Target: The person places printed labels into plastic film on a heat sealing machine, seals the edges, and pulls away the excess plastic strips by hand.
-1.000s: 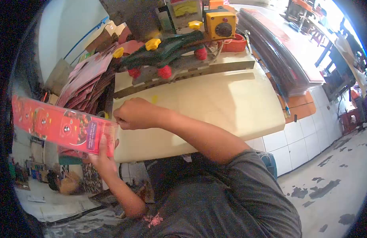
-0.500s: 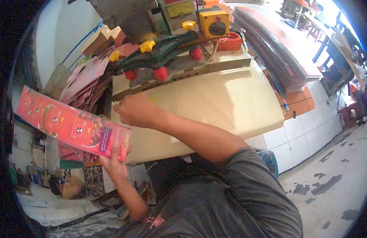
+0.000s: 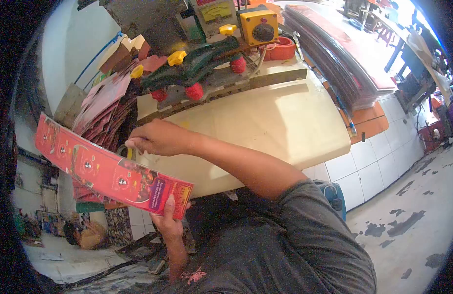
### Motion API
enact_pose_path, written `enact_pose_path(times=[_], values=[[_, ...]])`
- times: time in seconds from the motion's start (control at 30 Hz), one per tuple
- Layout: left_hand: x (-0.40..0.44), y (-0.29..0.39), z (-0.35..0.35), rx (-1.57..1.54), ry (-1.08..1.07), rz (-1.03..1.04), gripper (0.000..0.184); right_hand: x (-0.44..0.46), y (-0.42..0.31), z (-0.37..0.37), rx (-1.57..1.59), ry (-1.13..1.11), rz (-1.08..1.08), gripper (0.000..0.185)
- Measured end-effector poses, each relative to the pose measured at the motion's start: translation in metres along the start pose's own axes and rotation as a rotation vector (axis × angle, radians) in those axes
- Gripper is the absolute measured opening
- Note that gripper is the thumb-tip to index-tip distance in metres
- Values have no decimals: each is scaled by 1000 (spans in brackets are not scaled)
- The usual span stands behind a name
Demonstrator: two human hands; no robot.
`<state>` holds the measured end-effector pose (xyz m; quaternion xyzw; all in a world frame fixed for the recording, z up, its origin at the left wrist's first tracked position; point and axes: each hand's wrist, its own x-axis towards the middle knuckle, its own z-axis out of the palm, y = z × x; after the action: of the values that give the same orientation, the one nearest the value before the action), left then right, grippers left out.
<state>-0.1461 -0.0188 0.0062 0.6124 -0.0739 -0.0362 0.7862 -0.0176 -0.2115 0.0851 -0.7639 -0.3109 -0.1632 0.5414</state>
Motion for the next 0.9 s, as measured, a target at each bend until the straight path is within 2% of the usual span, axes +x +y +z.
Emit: enact_pose_path(times=[0.03, 0.07, 0.13, 0.2, 0.27, 0.5, 0.57, 0.8, 0.9], values=[[1, 0, 0, -15, 28, 2, 42, 2, -2, -2, 202, -119, 47, 34], [2, 0, -1, -30, 56, 6, 42, 2, -3, -2, 200, -121, 46, 34], [2, 4, -4, -18, 75, -5, 42, -1, -5, 2, 356, -304, 145, 40], [5, 0, -14, -5, 91, -16, 42, -4, -8, 0, 306, -337, 86, 36], [12, -15, -32, 67, 122, 162, 43, -7, -9, -3, 199, -348, -53, 26], [15, -8, -54, 87, 94, 147, 46, -6, -2, -1, 211, -476, 29, 20], [13, -9, -55, 135, 100, 157, 44, -6, -4, 0, 213, -554, 115, 22], [15, -5, -61, 306, 6, 205, 32, -7, 1, 6, 188, -688, 116, 28], [15, -6, -65, 302, 11, 198, 33, -9, 7, 10, 212, -698, 115, 26]])
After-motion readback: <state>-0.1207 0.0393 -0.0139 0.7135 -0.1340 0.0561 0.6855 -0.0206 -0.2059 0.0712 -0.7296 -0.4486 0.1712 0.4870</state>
